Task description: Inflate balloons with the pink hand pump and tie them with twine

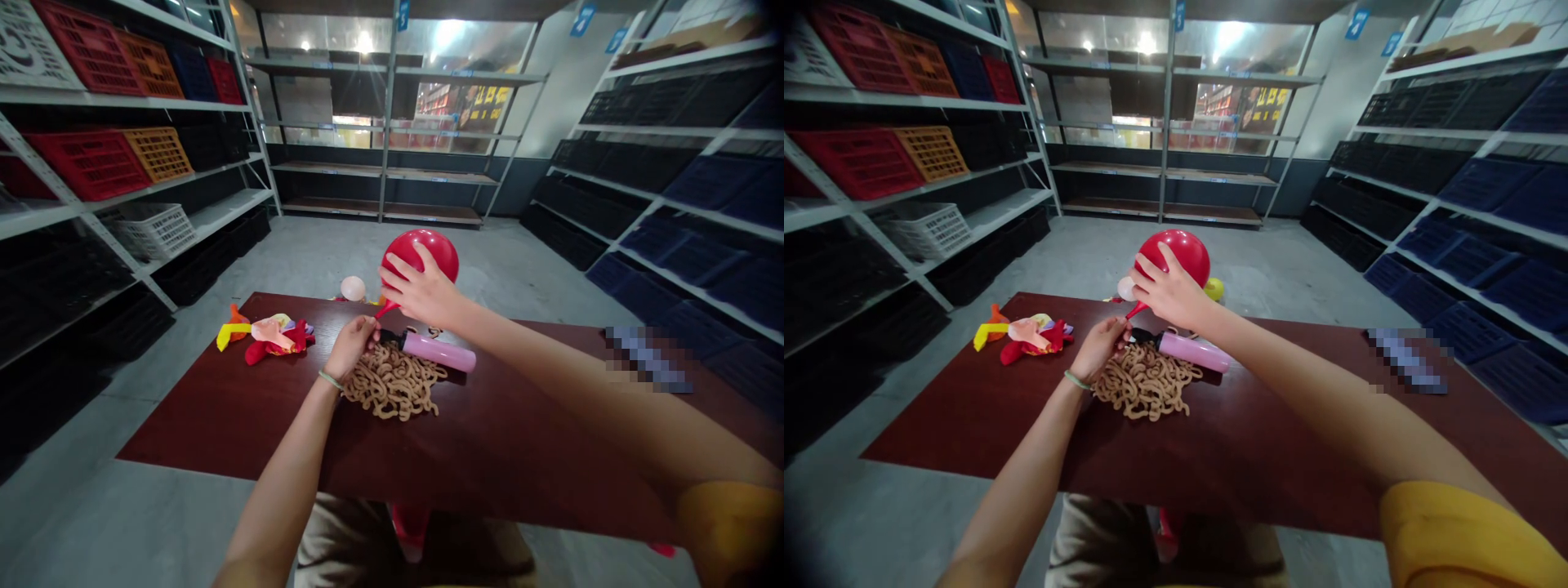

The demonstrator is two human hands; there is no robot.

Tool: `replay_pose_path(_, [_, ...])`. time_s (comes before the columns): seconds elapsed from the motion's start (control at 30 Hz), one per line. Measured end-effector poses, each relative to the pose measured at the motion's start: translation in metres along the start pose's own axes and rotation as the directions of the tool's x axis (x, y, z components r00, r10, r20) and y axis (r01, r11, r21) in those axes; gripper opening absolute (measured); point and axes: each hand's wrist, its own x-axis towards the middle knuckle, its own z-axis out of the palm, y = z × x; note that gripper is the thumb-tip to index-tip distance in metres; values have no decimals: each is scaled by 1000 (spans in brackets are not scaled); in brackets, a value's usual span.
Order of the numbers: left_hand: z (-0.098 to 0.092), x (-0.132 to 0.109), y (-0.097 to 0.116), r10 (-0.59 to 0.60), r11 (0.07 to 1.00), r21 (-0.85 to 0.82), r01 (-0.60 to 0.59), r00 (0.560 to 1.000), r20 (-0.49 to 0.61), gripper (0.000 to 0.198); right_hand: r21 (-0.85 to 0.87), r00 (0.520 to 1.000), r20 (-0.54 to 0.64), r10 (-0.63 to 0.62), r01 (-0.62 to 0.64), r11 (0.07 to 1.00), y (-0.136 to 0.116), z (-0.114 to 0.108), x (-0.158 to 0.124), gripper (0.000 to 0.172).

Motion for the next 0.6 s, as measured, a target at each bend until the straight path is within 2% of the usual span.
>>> replay_pose_path(0.17, [-1,2,-4,51,998,35,-48,994,-101,35,0,999,-51,-4,4,1000,-11,-8,-8,55])
replay_pose_path(0.27, [-3,4,-9,122,991,63,-115,983,-137,34,17,997,-83,2,-1,1000,-23,-10,-13,57])
replay_pose_path(0.4, [-6,8,-12,177,982,91,-163,969,-173,32,73,988,-132,82,-73,995,-42,-3,-30,61])
replay_pose_path(0.47, [-7,9,-13,179,981,110,-161,967,-183,31,121,984,-123,127,-112,986,-53,6,-46,51])
replay_pose_path(0.6, [-4,9,-14,195,973,164,-164,961,-196,29,260,981,-15,193,-182,948,-81,21,-79,22])
